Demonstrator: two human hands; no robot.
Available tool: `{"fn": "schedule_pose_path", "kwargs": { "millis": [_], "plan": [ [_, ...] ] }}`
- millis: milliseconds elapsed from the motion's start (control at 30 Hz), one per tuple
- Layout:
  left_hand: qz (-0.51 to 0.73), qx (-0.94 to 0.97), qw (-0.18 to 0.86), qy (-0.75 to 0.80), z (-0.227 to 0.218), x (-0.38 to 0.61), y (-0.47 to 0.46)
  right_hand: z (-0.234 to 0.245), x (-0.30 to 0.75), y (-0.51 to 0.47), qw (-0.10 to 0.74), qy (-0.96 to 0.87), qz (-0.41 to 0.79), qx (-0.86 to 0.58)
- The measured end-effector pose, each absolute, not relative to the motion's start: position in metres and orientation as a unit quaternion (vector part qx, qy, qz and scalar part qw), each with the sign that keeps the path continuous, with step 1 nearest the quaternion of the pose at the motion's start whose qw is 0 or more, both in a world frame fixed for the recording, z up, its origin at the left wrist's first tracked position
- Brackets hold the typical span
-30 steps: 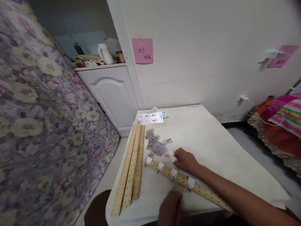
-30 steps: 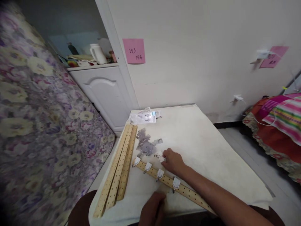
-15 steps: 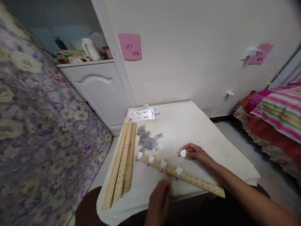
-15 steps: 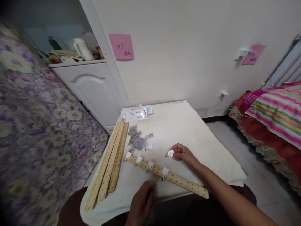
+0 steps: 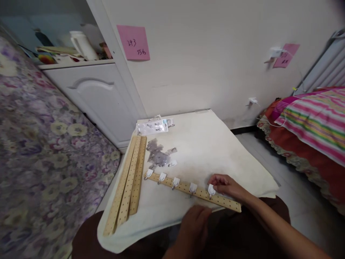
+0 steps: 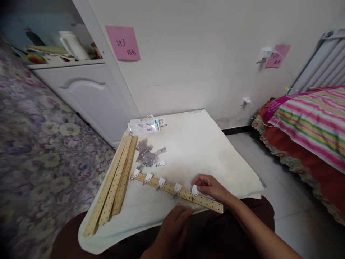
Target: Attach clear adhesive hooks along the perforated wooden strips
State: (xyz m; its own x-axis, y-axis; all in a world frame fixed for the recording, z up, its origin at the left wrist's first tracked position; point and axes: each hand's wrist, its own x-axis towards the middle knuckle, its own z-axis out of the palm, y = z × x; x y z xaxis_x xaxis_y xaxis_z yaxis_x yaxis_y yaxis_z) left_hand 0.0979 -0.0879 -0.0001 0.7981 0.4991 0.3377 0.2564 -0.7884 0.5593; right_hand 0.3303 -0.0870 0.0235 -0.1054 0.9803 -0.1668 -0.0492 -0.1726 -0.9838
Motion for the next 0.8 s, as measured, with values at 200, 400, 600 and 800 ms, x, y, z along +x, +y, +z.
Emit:
{"fn": "schedule_pose_path", "kwargs": {
  "millis": [200,400,600,800],
  "plan": [
    [0.248,0.908,0.248,0.227,-0.012,0.104,-0.086,0.023,0.329,-0.089,0.419,-0.491,0.572,-0.506],
    [0.264,0.898,0.271,0.224,-0.008,0.106,-0.084,0.029,0.327,-0.091,0.411,-0.497,0.57,-0.509],
    [0.283,0.888,0.278,0.232,-0.007,0.11,-0.084,0.03,0.326,-0.089,0.405,-0.506,0.566,-0.51],
    [0.259,0.898,0.262,0.241,-0.018,0.11,-0.082,0.026,0.327,-0.09,0.392,-0.52,0.551,-0.522]
  ]
}}
